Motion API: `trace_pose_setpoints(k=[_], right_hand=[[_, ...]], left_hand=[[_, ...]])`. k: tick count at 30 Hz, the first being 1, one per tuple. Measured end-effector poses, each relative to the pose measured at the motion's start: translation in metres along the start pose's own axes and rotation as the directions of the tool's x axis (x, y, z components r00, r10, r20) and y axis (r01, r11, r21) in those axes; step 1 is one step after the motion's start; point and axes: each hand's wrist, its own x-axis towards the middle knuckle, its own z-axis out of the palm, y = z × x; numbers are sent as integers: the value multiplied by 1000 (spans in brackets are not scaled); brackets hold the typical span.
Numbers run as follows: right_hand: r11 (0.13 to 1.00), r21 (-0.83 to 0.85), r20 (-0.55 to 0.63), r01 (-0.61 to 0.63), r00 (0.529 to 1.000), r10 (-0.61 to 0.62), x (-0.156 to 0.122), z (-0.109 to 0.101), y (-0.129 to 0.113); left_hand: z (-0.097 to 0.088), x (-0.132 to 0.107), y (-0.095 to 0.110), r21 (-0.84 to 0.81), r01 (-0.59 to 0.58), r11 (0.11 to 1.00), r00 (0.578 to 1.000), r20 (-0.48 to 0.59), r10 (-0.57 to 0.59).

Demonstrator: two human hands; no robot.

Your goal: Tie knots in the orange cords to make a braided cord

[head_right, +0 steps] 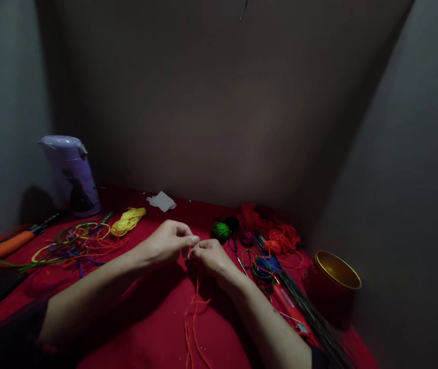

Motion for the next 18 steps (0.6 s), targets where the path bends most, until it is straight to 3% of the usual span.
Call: trace_pose_setpoints(k=[2, 5, 11, 18], right_hand=[[1000, 7, -6, -25, 1000, 25, 0, 1, -1], [999, 5, -7, -41, 999, 41, 2, 2, -1], [999, -2, -11, -44, 999, 44, 2, 2, -2], [999, 16, -12, -35, 999, 35, 2, 0, 1]], left_hand=[[-2, 10, -9, -77, 142, 987, 980, -132, -151], [-1, 18, -21, -172, 295, 940, 948, -73, -311], [8, 9, -22, -194, 349, 917, 931, 182, -316], [1, 6, -22, -3, 298, 954, 947, 123, -296]])
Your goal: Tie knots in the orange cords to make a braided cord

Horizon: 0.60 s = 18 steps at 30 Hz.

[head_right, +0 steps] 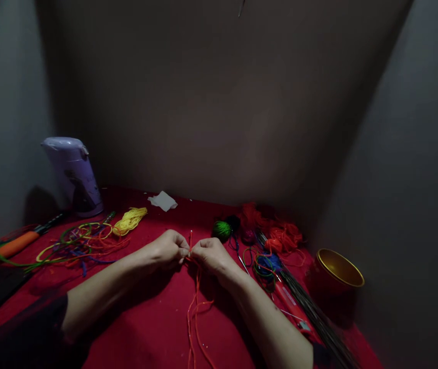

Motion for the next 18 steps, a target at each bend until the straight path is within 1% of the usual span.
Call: trace_pose_setpoints(k=[1, 3, 5, 7, 9, 10, 11, 13, 14, 15, 16, 18], right_hand=[[1000, 3, 12, 0, 1000, 0, 0, 0, 0], [1000, 4, 30, -5, 1000, 5, -2, -1, -2], [1000, -4, 29, -6, 1000, 6, -3, -2, -4], [1000, -6, 31, 5, 1000, -5, -5, -2, -6], [1000, 1, 41, 17, 999, -17, -6, -2, -6], [1000, 4, 47, 22, 999, -22, -6, -2, -6], [1000, 4, 49, 25, 998, -26, -6, -3, -6], [1000, 2, 44, 19, 999, -19, -6, -3, -5], [1000, 0, 43, 13, 999, -13, -5, -3, -5], [1000, -3, 40, 3, 999, -3, -5, -3, -5], [1000, -6, 37, -6, 999, 7, -5, -2, -5], [999, -13, 29, -29, 999, 30, -4, -1, -5]], left_hand=[[-3, 1, -2, 18, -6, 1000, 1000, 16, 6], [-10, 3, -4, -21, -19, 1000, 997, 79, 20], [-17, 0, -2, -134, -50, 990, 983, 171, 73], [-24, -9, 7, -255, -116, 960, 956, 235, 177], [-32, -27, 22, -330, -196, 923, 918, 270, 291], [-36, -38, 31, -345, -213, 914, 901, 292, 321], [-40, -50, 40, -342, -185, 921, 901, 316, 298], [-50, -77, 56, -309, -142, 940, 929, 285, 234], [-55, -90, 61, -296, -134, 946, 934, 282, 220], [-61, -102, 64, -314, -146, 938, 924, 295, 242], [-65, -114, 64, -358, -172, 918, 899, 324, 295], [-74, -135, 58, -483, -226, 846, 819, 375, 434]])
